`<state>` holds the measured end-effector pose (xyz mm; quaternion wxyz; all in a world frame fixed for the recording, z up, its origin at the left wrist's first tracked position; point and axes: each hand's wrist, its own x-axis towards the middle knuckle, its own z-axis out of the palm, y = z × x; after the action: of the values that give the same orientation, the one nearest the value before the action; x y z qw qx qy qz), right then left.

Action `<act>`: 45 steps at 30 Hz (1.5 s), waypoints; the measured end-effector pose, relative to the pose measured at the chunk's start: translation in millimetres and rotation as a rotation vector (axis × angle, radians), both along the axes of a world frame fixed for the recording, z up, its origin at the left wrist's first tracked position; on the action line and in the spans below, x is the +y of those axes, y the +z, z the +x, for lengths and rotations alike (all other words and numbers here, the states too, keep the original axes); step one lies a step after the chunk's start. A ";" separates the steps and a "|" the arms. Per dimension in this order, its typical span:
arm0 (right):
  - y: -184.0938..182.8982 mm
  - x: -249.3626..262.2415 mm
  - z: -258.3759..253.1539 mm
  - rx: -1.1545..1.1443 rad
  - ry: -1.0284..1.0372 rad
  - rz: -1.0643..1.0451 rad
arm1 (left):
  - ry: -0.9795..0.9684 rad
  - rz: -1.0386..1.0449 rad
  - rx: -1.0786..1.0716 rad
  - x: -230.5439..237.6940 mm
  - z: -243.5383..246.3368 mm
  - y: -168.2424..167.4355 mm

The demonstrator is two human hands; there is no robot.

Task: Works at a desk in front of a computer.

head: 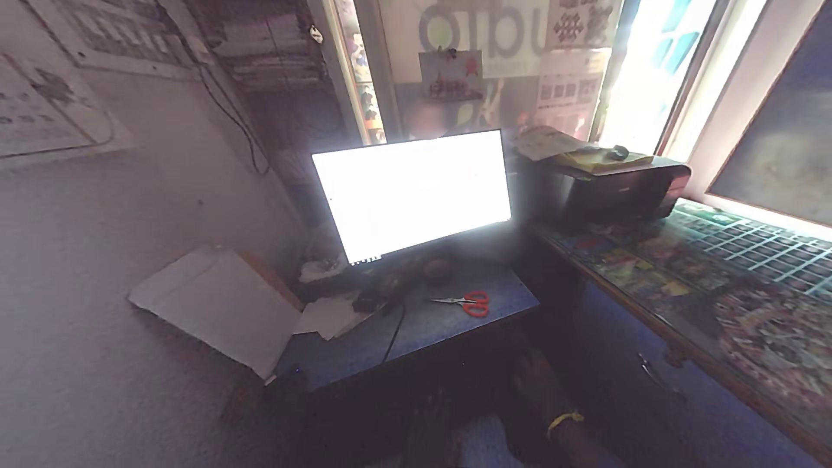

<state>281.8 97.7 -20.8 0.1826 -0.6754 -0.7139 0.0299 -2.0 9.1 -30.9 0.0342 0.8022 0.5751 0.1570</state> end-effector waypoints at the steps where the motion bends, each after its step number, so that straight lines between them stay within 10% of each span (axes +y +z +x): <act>1: -0.7 0.2 0.0 -0.006 0.004 0.003 | -0.001 -0.002 -0.004 0.1 0.1 0.3; 45: 2.3 -0.7 -0.5 -0.015 0.046 -0.055 | -0.009 0.011 -0.013 -1.5 0.7 5.3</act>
<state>281.4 97.0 -18.4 0.1577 -0.6636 -0.7296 0.0486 -1.4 7.6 -25.6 0.0340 0.8039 0.5703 0.1651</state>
